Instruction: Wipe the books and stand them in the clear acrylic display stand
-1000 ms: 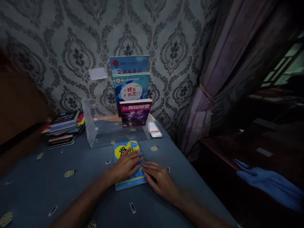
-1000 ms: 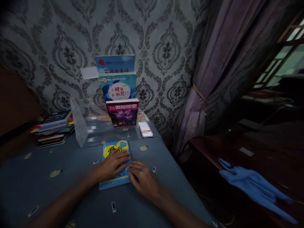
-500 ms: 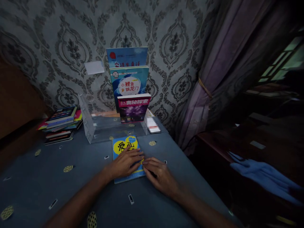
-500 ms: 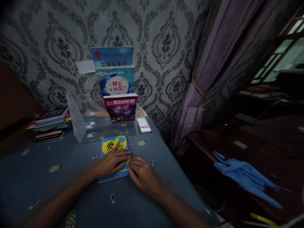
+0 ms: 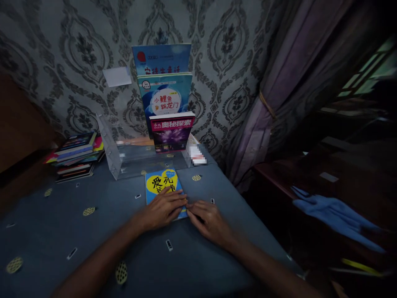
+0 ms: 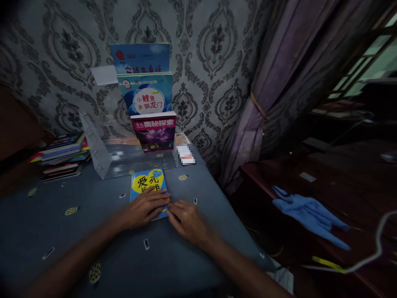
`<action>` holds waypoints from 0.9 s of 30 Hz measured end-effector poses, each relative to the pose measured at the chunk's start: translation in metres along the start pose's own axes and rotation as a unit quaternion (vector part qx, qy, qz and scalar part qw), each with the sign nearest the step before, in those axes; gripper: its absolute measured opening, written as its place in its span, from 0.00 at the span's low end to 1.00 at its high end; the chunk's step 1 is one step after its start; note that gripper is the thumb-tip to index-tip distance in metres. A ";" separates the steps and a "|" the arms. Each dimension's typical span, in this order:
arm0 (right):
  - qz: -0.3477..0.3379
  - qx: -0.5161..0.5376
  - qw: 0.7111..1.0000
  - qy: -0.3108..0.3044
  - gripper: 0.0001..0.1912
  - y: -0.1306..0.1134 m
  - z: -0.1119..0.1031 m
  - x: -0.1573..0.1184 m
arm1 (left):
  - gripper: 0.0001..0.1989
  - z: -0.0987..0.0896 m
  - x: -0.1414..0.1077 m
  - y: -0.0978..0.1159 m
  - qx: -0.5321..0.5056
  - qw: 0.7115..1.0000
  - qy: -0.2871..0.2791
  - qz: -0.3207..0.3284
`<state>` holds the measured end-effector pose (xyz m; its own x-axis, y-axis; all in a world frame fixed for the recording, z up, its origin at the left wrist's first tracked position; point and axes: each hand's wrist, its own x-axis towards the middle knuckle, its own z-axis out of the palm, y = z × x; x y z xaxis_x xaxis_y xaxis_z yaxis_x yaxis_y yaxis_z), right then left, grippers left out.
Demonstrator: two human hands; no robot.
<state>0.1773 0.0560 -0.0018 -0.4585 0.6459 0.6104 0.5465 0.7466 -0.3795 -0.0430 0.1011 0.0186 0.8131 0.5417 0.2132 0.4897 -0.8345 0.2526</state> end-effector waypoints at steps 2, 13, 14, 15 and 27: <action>-0.004 -0.004 1.000 0.005 0.11 -0.001 0.000 -0.001 | 0.19 -0.001 -0.001 0.003 0.002 1.000 -0.006 -0.001; -0.007 -0.010 1.000 0.002 0.13 0.000 0.001 -0.004 | 0.20 0.002 -0.010 0.018 0.033 0.999 -0.005 -0.006; -0.006 -0.015 1.000 0.000 0.14 0.000 0.000 -0.005 | 0.20 0.003 -0.013 0.020 0.043 0.999 -0.001 -0.005; -0.005 -0.018 1.000 -0.006 0.13 0.000 0.000 -0.006 | 0.20 0.005 -0.016 0.021 0.054 0.999 0.003 -0.005; 0.007 -0.029 0.999 -0.030 0.14 -0.002 -0.001 -0.006 | 0.21 0.022 -0.044 0.032 0.150 0.988 0.042 -0.007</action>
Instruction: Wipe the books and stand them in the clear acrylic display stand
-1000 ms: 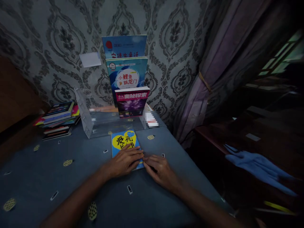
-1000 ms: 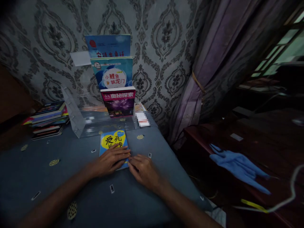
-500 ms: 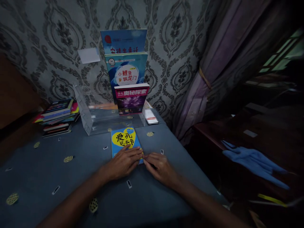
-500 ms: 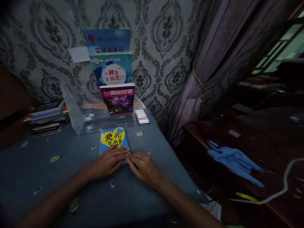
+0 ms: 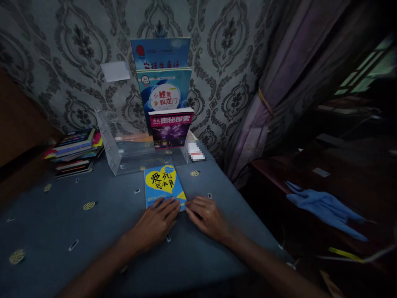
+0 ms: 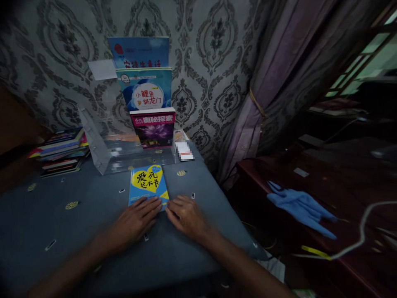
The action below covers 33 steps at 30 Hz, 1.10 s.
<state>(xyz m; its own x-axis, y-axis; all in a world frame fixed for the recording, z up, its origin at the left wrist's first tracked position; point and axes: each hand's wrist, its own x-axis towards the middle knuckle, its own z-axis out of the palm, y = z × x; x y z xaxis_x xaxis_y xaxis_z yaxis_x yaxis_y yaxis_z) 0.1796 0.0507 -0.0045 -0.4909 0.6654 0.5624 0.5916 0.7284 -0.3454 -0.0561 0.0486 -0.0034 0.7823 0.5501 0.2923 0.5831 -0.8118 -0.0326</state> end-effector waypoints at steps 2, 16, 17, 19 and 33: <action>-0.002 -0.002 1.000 0.004 0.13 -0.001 -0.002 0.001 | 0.21 -0.002 -0.009 -0.001 0.010 1.000 0.014 -0.007; -0.095 0.038 0.973 -0.208 0.39 -0.061 0.023 0.022 | 0.21 -0.008 -0.075 0.003 0.037 0.988 0.103 -0.111; -0.084 0.042 0.970 -0.226 0.41 -0.064 0.025 0.022 | 0.22 -0.007 -0.075 0.004 0.033 0.988 0.103 -0.111; -0.062 0.045 0.965 -0.252 0.42 -0.064 0.025 0.021 | 0.22 -0.006 -0.076 0.004 0.039 0.988 0.104 -0.111; 0.016 0.003 0.977 -0.211 0.41 -0.025 -0.001 -0.022 | 0.20 -0.013 -0.072 0.006 0.071 0.985 0.112 -0.111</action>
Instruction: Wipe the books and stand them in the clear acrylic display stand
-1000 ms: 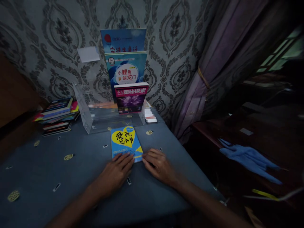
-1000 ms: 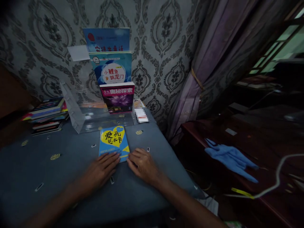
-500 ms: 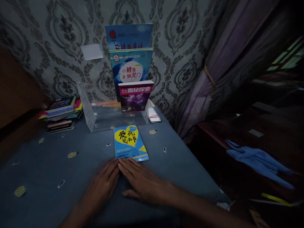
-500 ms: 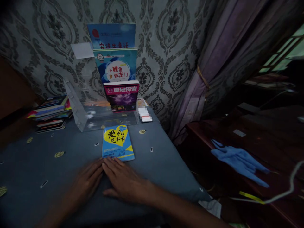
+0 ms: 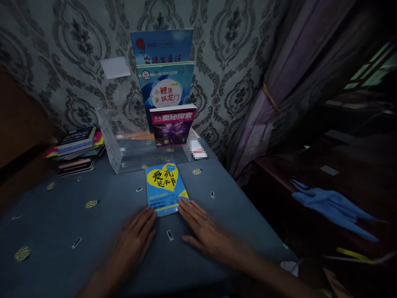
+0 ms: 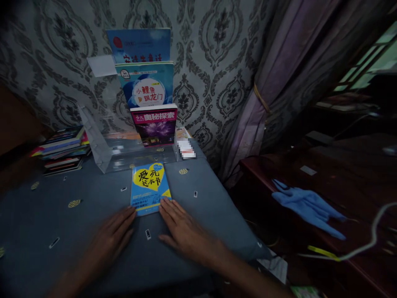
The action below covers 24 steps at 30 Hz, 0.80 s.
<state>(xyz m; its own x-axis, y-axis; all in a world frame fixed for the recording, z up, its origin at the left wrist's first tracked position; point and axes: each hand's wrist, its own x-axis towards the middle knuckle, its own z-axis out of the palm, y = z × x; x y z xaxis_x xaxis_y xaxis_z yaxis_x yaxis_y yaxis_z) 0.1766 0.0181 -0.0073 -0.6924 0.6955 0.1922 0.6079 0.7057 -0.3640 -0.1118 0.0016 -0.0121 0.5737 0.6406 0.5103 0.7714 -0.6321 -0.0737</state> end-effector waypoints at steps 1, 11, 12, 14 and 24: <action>0.002 0.000 1.000 -0.004 0.41 0.000 0.000 0.000 | 0.20 0.000 0.001 0.000 -0.002 1.000 -0.004 -0.003; 0.000 0.009 1.000 0.015 0.42 -0.004 -0.004 0.000 | 0.23 0.020 0.029 -0.037 -0.068 0.994 -0.071 -0.050; -0.001 0.009 1.000 0.017 0.42 -0.004 -0.005 0.000 | 0.23 0.023 0.035 -0.043 -0.073 0.992 -0.082 -0.060; -0.001 0.012 1.000 0.019 0.41 -0.005 -0.006 0.001 | 0.25 0.030 0.050 -0.057 -0.080 0.988 -0.108 -0.079; 0.002 0.002 1.000 0.009 0.39 -0.006 -0.008 0.001 | 0.25 0.061 0.117 -0.099 -0.057 0.974 -0.157 -0.150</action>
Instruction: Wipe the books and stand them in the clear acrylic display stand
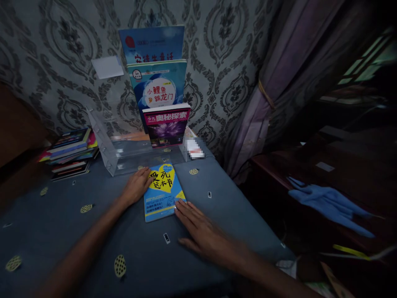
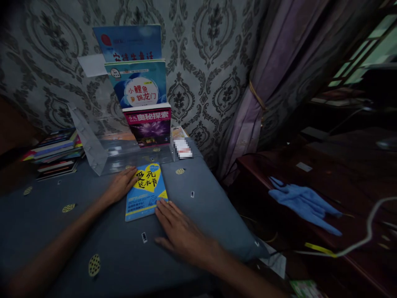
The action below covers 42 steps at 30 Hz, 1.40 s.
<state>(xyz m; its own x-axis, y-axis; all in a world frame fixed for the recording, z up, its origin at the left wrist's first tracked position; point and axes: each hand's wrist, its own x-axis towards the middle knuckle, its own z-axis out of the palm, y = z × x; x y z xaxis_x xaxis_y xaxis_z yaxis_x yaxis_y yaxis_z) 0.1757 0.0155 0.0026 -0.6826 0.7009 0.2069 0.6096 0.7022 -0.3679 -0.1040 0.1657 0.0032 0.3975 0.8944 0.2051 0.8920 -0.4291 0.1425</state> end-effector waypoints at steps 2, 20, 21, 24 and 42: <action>-0.001 -0.003 1.000 0.009 0.35 -0.001 -0.003 0.004 | 0.24 0.005 0.001 0.002 0.001 1.000 0.019 -0.003; 0.048 -0.018 0.999 -0.011 0.30 0.029 0.015 0.152 | 0.24 0.022 -0.006 -0.001 -0.045 0.996 0.078 -0.012; 0.056 -0.026 0.998 -0.008 0.30 0.035 0.015 0.158 | 0.24 0.022 -0.006 -0.001 -0.046 0.996 0.077 -0.010; 0.075 -0.031 0.997 -0.002 0.31 0.047 0.013 0.172 | 0.24 0.021 -0.007 -0.001 -0.044 0.996 0.075 -0.007; 0.184 -0.009 0.981 0.061 0.34 0.053 0.014 0.152 | 0.24 0.013 -0.009 0.009 -0.018 0.998 0.046 -0.038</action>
<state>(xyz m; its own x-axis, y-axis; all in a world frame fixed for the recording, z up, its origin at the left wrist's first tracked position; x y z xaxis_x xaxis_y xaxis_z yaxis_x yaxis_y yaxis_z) 0.0986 0.1577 0.0014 -0.3630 0.9161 0.1700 0.8134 0.4006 -0.4218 -0.0968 0.1559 -0.0102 0.3061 0.9100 0.2797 0.9097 -0.3662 0.1959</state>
